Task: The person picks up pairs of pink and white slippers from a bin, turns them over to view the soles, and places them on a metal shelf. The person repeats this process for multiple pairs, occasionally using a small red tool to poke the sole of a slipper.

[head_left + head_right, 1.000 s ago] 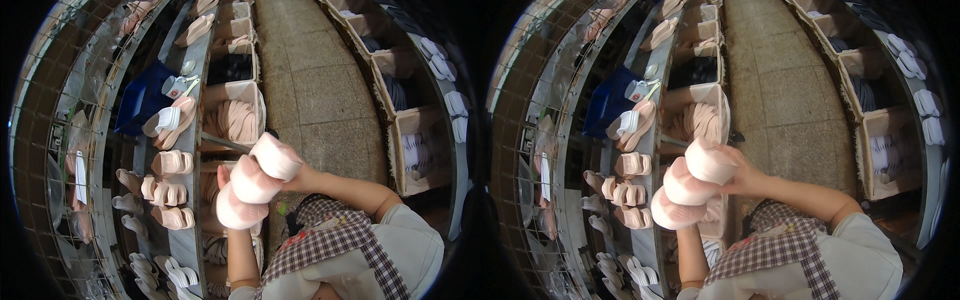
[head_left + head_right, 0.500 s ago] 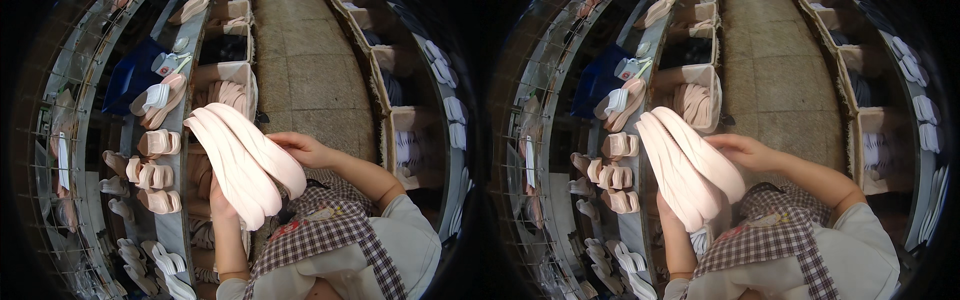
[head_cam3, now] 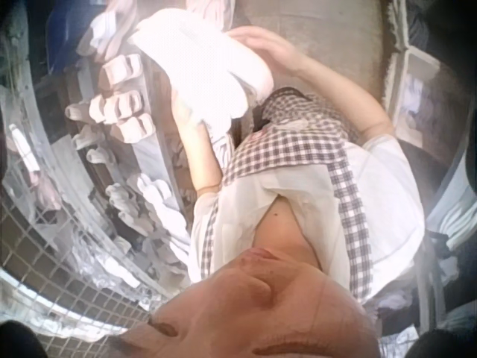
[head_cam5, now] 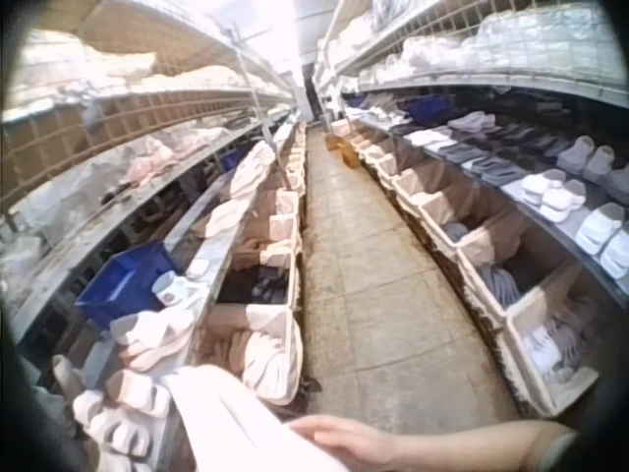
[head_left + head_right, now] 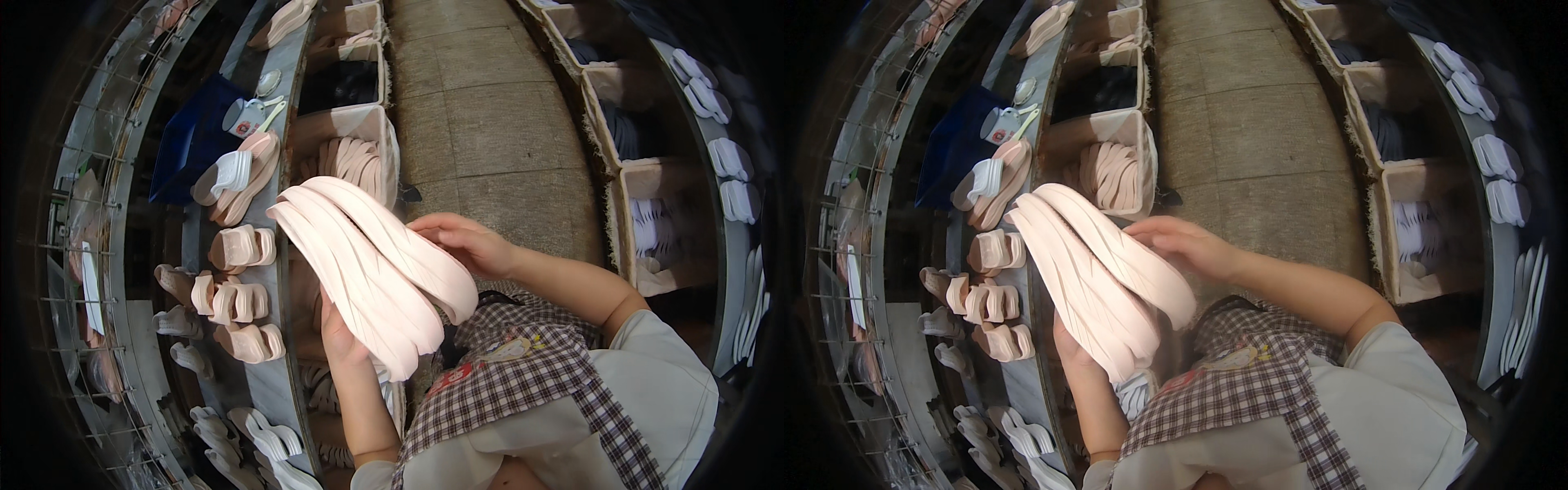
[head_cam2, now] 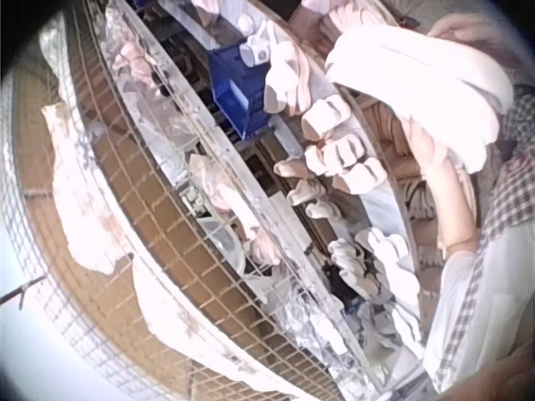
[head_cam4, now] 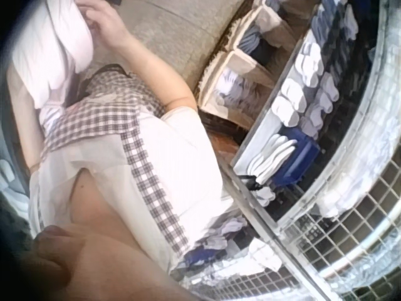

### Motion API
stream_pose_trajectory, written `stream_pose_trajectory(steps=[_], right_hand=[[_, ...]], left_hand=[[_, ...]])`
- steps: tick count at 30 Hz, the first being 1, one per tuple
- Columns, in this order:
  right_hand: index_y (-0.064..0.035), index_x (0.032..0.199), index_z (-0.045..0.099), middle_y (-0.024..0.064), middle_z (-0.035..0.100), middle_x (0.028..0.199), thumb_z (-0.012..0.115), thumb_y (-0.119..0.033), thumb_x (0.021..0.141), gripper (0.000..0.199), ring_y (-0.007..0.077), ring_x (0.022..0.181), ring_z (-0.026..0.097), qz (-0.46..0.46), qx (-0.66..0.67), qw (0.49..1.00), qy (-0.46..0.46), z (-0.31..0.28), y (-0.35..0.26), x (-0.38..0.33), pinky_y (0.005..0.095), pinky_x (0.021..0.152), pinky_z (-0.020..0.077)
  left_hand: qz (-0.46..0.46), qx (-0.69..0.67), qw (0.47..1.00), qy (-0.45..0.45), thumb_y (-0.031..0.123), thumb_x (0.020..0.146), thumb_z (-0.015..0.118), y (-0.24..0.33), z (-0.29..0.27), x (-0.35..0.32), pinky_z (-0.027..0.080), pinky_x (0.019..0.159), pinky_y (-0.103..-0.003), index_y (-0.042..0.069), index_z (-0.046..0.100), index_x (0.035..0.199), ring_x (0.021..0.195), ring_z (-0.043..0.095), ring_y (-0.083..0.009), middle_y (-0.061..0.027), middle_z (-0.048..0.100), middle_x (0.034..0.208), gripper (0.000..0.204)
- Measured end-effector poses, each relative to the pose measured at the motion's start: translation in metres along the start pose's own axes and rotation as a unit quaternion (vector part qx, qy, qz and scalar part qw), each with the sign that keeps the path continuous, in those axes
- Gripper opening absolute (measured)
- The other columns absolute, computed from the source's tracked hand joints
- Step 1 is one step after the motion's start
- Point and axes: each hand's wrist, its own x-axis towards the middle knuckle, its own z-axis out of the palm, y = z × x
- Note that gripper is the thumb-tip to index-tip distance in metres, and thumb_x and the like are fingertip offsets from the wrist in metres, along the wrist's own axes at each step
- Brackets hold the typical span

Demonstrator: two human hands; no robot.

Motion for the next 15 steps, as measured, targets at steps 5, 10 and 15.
stream_pose_trajectory(steps=[5, 10, 15], right_hand=[[-0.0060, 0.129, 0.040, 0.0154, 0.050, 0.126, 0.057, -0.016, 0.087, 0.046, 0.0226, 0.115, 0.050, -0.012, -0.036, 0.999, 0.016, 0.007, 0.005, -0.003, 0.0371, 0.097, 0.0424], [-0.0067, 0.130, 0.035, 0.0163, 0.047, 0.127, 0.054, -0.013, 0.088, 0.046, 0.0228, 0.115, 0.050, -0.016, 0.007, 1.000, 0.014, 0.010, 0.009, -0.005, 0.0368, 0.095, 0.0449], [-0.0049, 0.130, 0.034, 0.0169, 0.046, 0.128, 0.054, -0.014, 0.088, 0.047, 0.0232, 0.115, 0.050, -0.017, -0.008, 1.000, 0.018, 0.010, 0.011, -0.008, 0.0372, 0.097, 0.0431]], left_hand=[[-0.022, -0.092, 0.995, -0.028, 0.015, 0.093, 0.042, -0.007, -0.003, -0.004, 0.045, 0.097, -0.044, -0.004, 0.038, 0.132, 0.116, 0.052, -0.0317, -0.0209, 0.049, 0.129, 0.043], [0.010, -0.046, 0.999, -0.021, 0.016, 0.094, 0.041, -0.010, -0.007, -0.002, 0.044, 0.097, -0.043, -0.006, 0.039, 0.131, 0.114, 0.053, -0.0320, -0.0212, 0.050, 0.127, 0.043], [0.006, -0.070, 0.997, -0.037, 0.015, 0.094, 0.040, -0.012, -0.008, -0.003, 0.045, 0.097, -0.043, -0.007, 0.037, 0.132, 0.114, 0.053, -0.0324, -0.0216, 0.050, 0.127, 0.044]])
